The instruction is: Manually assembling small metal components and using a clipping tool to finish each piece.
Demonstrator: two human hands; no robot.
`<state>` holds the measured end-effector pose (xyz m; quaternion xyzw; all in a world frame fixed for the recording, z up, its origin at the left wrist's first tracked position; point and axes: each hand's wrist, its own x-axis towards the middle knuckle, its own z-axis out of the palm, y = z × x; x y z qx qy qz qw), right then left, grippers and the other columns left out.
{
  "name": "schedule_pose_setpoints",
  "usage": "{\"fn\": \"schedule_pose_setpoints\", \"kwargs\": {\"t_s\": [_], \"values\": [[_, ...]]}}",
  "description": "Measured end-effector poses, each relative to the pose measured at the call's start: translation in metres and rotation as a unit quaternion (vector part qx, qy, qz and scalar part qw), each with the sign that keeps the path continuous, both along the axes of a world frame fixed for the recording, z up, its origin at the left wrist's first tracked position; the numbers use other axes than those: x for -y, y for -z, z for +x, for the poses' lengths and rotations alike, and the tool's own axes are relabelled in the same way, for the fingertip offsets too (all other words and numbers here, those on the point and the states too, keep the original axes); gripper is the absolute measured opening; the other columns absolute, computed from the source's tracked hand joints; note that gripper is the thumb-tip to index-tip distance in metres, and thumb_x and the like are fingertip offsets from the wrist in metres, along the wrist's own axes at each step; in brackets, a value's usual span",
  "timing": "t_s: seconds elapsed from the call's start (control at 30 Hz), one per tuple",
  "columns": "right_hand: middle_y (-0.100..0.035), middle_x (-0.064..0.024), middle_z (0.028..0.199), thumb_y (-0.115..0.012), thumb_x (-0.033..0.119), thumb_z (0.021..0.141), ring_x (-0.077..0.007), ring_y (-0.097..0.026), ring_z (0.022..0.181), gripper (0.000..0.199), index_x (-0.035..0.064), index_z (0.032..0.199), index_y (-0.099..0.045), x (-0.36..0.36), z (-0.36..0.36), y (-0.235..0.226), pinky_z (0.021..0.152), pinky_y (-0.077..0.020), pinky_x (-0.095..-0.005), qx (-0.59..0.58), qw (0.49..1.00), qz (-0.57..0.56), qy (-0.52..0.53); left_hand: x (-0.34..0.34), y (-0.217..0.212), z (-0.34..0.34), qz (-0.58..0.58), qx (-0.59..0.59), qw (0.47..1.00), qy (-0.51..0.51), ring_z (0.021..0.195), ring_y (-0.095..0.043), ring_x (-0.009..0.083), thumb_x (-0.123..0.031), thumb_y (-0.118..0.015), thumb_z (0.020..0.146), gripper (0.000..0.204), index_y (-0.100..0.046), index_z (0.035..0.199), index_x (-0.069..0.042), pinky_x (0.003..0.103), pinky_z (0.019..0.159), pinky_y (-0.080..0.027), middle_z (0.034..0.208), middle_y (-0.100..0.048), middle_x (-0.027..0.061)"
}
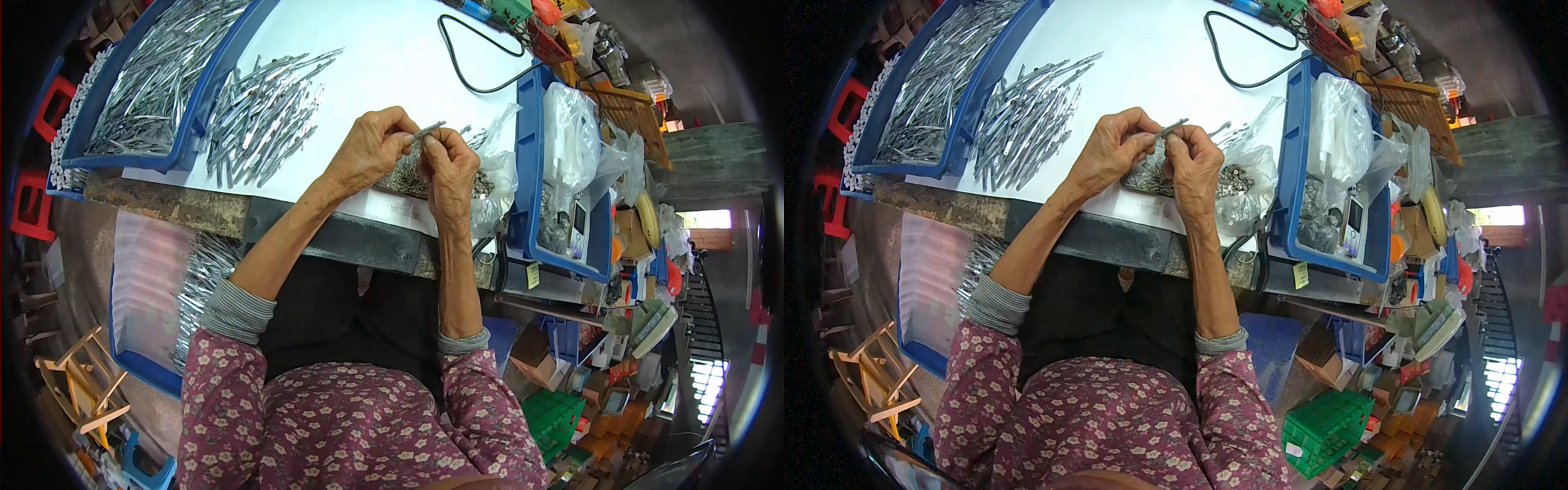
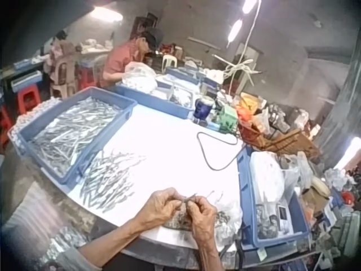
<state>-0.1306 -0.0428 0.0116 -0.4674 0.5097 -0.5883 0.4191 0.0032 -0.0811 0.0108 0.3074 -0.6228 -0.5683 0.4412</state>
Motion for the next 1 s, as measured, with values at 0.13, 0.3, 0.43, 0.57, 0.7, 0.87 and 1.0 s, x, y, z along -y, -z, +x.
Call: {"fn": "schedule_pose_setpoints", "kwargs": {"t_s": [0.13,0.3,0.43,0.57,0.7,0.87,1.0], "values": [[-0.046,0.0026,0.061,-0.055,0.009,0.084,-0.0033,-0.038,0.048,0.010,-0.0009,0.083,-0.055,0.002,0.002,-0.003,0.042,-0.0302,-0.0175,0.055,0.998,0.009,-0.022,0.001,-0.002,0.004,0.053,-0.056,0.997,0.011,0.055,-0.046,0.0051,-0.004,-0.049,0.082,0.010,-0.056,0.082,0.003,0.018,0.048,-0.040,0.063,-0.052,0.0023],[-0.047,0.0027,0.062,-0.056,0.011,0.084,-0.0032,-0.038,0.049,0.012,-0.0007,0.084,-0.055,0.000,0.002,-0.005,0.043,-0.0303,-0.0175,0.020,0.999,0.028,-0.004,0.001,-0.005,0.004,0.070,-0.046,0.996,0.014,0.056,-0.048,0.0050,-0.005,-0.049,0.082,0.011,-0.056,0.083,0.003,0.017,0.049,-0.041,0.064,-0.053,0.0030],[-0.046,0.0031,0.062,-0.055,0.011,0.084,-0.0031,-0.038,0.049,0.011,0.0001,0.082,-0.055,0.000,0.001,-0.003,0.043,-0.0306,-0.0176,-0.006,0.999,0.035,-0.008,0.001,-0.002,0.006,0.087,-0.043,0.995,0.017,0.056,-0.049,0.0054,-0.005,-0.049,0.082,0.011,-0.056,0.084,0.003,0.017,0.049,-0.041,0.065,-0.054,0.0038],[-0.046,0.0033,0.062,-0.054,0.010,0.084,-0.0032,-0.038,0.049,0.010,0.0006,0.081,-0.054,0.000,0.002,-0.001,0.044,-0.0303,-0.0178,-0.003,0.999,0.031,-0.016,0.001,-0.001,0.005,0.093,-0.040,0.995,0.015,0.056,-0.050,0.0060,-0.005,-0.049,0.081,0.011,-0.056,0.083,0.004,0.018,0.050,-0.042,0.065,-0.055,0.0041],[-0.045,0.0029,0.061,-0.054,0.009,0.084,-0.0033,-0.038,0.049,0.009,0.0005,0.080,-0.054,0.000,0.003,-0.001,0.043,-0.0300,-0.0179,-0.010,0.999,0.033,-0.012,0.002,0.003,0.003,0.061,-0.024,0.998,-0.011,0.057,-0.051,0.0083,-0.004,-0.049,0.079,0.011,-0.057,0.080,0.004,0.022,0.052,-0.044,0.064,-0.055,0.0050],[-0.048,0.0013,0.060,-0.053,0.008,0.082,-0.0046,-0.043,0.048,0.011,-0.0013,0.077,-0.055,0.000,0.002,0.000,0.042,-0.0339,-0.0178,-0.004,0.999,0.033,-0.015,0.000,0.006,0.002,0.003,0.043,0.999,-0.033,0.058,-0.048,0.0071,-0.002,-0.047,0.080,0.010,-0.056,0.081,0.003,0.021,0.056,-0.043,0.066,-0.054,0.0031],[-0.047,0.0016,0.060,-0.053,0.008,0.082,-0.0046,-0.042,0.048,0.011,-0.0011,0.076,-0.055,0.001,0.002,-0.001,0.042,-0.0334,-0.0179,0.016,0.999,0.036,-0.014,-0.003,0.000,0.002,-0.041,0.087,0.994,-0.058,0.058,-0.047,0.0073,-0.001,-0.047,0.079,0.009,-0.055,0.079,0.002,0.022,0.055,-0.041,0.064,-0.053,0.0027]]}}
